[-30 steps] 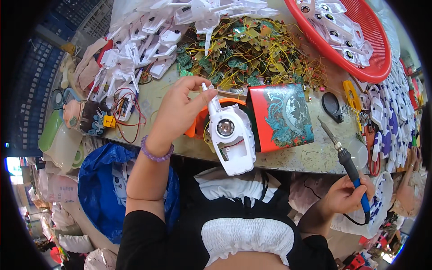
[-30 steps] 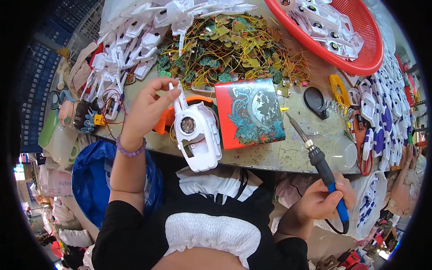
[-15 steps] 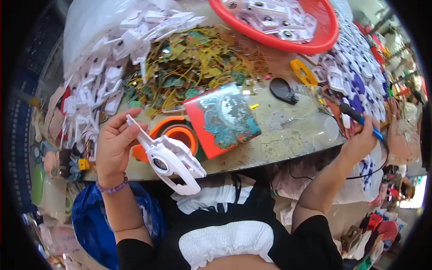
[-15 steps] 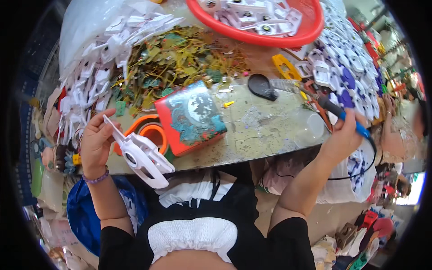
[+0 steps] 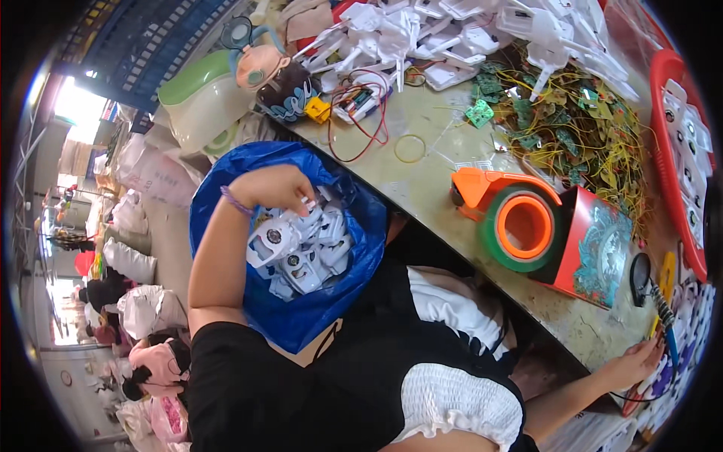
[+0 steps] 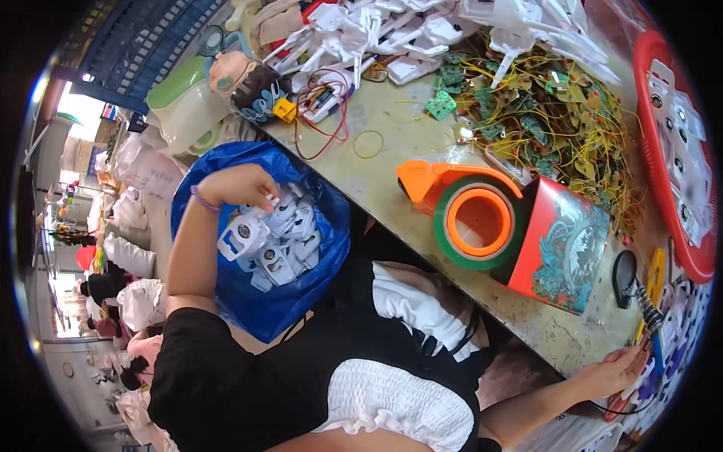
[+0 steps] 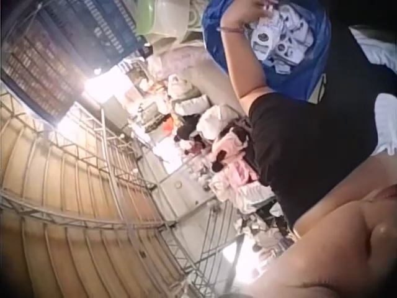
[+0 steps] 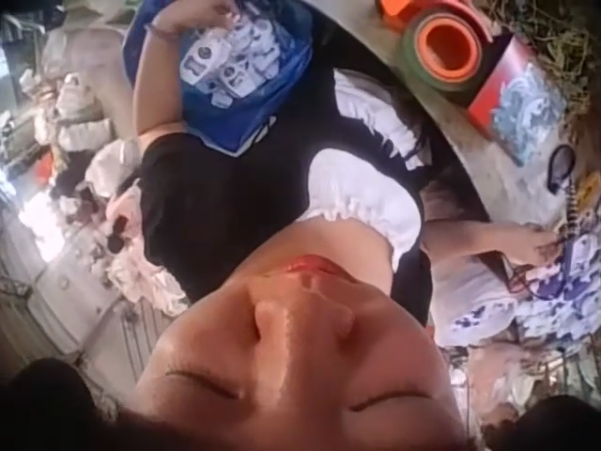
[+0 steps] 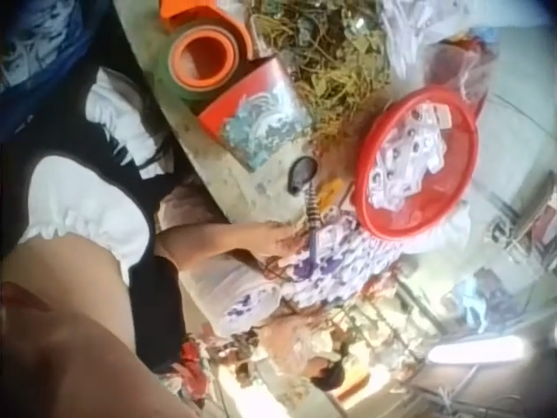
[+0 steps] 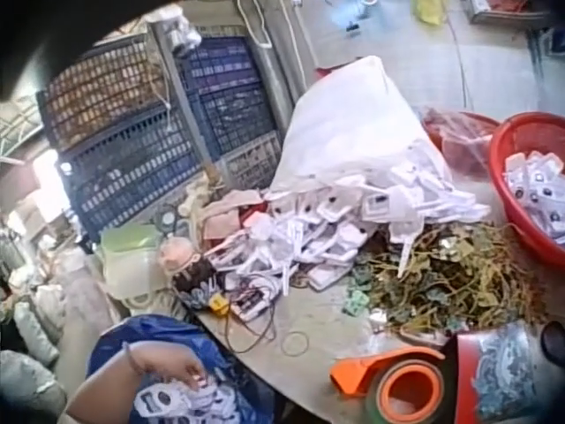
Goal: Assembling electronic components by soldering wires to a PCB and placing it in a housing.
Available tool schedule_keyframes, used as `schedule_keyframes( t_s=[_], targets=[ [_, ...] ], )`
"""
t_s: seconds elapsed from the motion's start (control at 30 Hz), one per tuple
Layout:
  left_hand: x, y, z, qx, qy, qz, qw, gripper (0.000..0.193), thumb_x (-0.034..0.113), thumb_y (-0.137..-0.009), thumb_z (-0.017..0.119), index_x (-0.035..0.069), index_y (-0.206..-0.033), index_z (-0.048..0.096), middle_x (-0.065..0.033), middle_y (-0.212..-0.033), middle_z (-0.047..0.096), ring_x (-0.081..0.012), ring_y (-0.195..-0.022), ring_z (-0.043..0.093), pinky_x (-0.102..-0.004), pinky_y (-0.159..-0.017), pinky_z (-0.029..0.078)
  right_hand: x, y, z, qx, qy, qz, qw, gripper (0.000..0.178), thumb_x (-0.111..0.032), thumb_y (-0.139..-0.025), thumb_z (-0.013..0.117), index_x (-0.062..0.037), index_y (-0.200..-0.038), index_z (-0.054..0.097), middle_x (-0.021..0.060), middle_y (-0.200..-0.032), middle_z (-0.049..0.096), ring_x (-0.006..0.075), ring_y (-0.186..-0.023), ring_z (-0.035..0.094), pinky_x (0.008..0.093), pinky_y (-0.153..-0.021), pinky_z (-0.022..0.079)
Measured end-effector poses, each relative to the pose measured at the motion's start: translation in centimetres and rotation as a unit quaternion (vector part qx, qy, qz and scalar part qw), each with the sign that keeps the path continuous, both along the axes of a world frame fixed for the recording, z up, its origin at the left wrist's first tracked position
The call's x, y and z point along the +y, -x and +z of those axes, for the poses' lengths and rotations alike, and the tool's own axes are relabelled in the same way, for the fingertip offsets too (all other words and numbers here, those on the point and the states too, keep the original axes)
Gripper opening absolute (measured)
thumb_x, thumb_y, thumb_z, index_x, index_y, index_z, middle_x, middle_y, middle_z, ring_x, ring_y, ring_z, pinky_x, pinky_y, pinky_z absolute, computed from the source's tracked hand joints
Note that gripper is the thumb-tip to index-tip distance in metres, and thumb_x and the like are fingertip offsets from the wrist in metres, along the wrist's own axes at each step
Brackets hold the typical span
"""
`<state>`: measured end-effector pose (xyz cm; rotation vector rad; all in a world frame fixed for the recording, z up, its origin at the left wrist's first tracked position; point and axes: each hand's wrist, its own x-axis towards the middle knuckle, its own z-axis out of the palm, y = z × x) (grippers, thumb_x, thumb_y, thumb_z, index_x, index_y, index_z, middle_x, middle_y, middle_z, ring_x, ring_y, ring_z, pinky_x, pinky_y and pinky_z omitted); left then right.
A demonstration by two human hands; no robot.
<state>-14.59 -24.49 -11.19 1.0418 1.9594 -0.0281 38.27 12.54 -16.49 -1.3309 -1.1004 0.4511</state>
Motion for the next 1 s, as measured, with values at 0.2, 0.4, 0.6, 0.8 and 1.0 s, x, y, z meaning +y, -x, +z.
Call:
schedule_keyframes(
  t_s=[0.2,0.4,0.6,0.8,1.0],
  targets=[
    [-5.9,1.3,-10.4,0.03,0.048,0.056,0.997,0.031,0.026,-0.071,0.077,0.004,-0.093,0.07,-0.0156,-0.08,0.069,-0.0264,-0.076,0.067,-0.0398,-0.068,0.051,-2.8,0.8,0.0,-0.028,-0.063,0.077,0.995,0.032,-0.012,-0.094,0.056,0.0027,-0.123,0.053,-0.004,-0.063,0.041,0.0032,-0.056,0.036,0.0198,-0.05,0.025],
    [1.9,-4.2,-0.1,0.114,-0.04,-0.057,0.991,0.035,0.027,-0.074,0.074,0.003,-0.099,0.07,-0.0165,-0.092,0.069,-0.0314,-0.089,0.067,-0.0399,-0.078,0.052,-4.7,3.9,0.5,-0.044,-0.063,0.061,0.995,0.039,-0.008,-0.094,0.053,0.0031,-0.13,0.043,0.0001,-0.077,0.05,0.0057,-0.065,0.042,0.0188,-0.057,0.032],
    [13.5,-4.1,5.3,0.27,-0.428,0.009,0.863,0.026,0.022,-0.082,0.065,0.007,-0.104,0.068,-0.0155,-0.089,0.068,-0.031,-0.082,0.066,-0.0398,-0.072,0.051,-5.5,4.9,-1.1,-0.057,-0.062,0.13,0.988,0.03,-0.007,-0.096,0.053,0.0029,-0.123,0.05,0.0036,-0.094,0.056,0.0069,-0.079,0.049,0.019,-0.067,0.039],
    [18.4,1.7,-0.2,0.472,-0.36,-0.15,0.791,0.032,0.011,-0.077,0.059,0.02,-0.106,0.068,-0.0096,-0.075,0.064,-0.0291,-0.073,0.064,-0.0433,-0.061,0.05,-7.2,5.2,-1.2,-0.085,-0.117,0.257,0.955,0.023,0.001,-0.091,0.056,0.0019,-0.114,0.056,0.0087,-0.107,0.058,0.0115,-0.087,0.055,0.0231,-0.078,0.046],
    [17.8,1.7,0.8,0.251,-0.617,0.083,0.741,0.024,0.006,-0.09,0.059,0.002,-0.112,0.065,-0.0123,-0.11,0.063,-0.0198,-0.092,0.064,-0.03,-0.081,0.051,-6.4,7.3,0.4,-0.091,-0.105,0.294,0.946,0.017,0.004,-0.087,0.058,0.0009,-0.103,0.062,0.0047,-0.093,0.058,0.0068,-0.075,0.05,0.0189,-0.063,0.04]
  ],
)
